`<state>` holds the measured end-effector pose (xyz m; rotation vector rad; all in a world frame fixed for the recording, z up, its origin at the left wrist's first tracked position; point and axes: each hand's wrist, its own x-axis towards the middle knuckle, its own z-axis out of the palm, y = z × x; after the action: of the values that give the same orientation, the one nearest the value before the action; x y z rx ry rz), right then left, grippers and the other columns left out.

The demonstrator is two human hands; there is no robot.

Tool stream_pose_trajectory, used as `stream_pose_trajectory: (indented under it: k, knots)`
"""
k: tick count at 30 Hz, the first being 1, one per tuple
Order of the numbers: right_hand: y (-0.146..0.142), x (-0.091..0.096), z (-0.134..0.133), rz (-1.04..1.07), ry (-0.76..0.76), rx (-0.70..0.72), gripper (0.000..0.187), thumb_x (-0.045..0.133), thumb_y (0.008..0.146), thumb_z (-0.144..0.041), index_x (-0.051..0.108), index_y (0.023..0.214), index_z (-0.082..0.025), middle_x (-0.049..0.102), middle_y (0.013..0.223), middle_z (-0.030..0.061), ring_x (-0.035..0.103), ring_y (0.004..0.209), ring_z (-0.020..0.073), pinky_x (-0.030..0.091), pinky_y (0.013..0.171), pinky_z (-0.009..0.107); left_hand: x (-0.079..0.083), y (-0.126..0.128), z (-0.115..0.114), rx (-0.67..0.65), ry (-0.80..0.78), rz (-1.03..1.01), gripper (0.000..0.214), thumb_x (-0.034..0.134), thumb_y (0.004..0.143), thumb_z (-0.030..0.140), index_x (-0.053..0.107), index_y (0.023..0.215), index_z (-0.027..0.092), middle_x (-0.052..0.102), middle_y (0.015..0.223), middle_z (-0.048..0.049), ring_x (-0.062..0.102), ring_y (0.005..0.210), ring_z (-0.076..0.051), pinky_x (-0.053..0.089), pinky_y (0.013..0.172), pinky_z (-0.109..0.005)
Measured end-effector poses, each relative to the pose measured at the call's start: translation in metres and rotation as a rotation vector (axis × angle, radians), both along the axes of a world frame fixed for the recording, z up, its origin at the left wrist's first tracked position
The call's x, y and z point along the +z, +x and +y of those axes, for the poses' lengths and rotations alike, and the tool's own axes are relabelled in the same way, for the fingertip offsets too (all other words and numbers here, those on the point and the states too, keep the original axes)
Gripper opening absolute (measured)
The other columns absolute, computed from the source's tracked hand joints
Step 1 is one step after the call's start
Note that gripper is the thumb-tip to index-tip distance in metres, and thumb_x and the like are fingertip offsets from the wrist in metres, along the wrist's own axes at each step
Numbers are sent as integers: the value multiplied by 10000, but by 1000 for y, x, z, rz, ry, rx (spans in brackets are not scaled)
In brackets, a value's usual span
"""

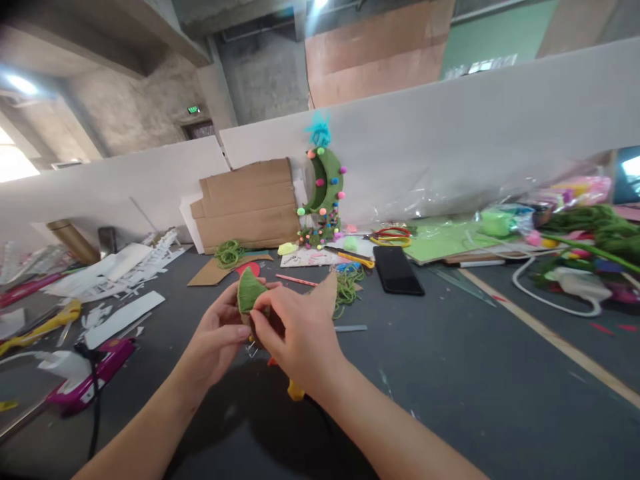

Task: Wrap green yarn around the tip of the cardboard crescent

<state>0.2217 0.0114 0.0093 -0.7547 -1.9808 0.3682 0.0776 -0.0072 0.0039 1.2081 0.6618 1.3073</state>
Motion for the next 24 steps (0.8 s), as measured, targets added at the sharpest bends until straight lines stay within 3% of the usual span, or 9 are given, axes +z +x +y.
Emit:
stream_pose_trajectory:
  k: [6, 12, 18, 24]
  knots:
    - [-4, -6, 1, -9, -3, -39, 95, 493, 798, -231, 540, 729, -186, 574, 629, -17, 514, 556, 109, 372, 526, 210, -8, -3, -5, 31, 20, -54, 535, 579, 596, 12, 552, 1087, 222, 585, 1184, -50, 571, 1004, -218, 481, 774, -284]
    - [-6, -7, 1, -68, -48, -62, 83, 500, 784, -213, 510, 706, -187, 559, 612, -19, 493, 528, 103, 357, 504, 209, -14, -2, -7, 97, -8, -110, 469, 557, 639, 40, 563, 1067, 232, 634, 942, -3, 582, 854, -139, 467, 706, -208]
    - [-7, -9, 6, -135, -101, -65, 84, 508, 782, -245, 511, 714, -197, 562, 622, -9, 518, 567, 131, 375, 520, 231, -23, 2, 0, 221, -21, -95, 385, 509, 677, 33, 597, 1000, 224, 622, 868, 17, 566, 807, -113, 452, 733, -207]
    - [-8, -12, 13, -184, -146, -65, 93, 476, 797, -243, 522, 730, -196, 578, 642, 8, 527, 593, 155, 377, 535, 251, -30, 2, 8, 228, -44, -98, 325, 489, 659, 54, 611, 925, 194, 602, 838, 14, 550, 748, -115, 455, 671, -216]
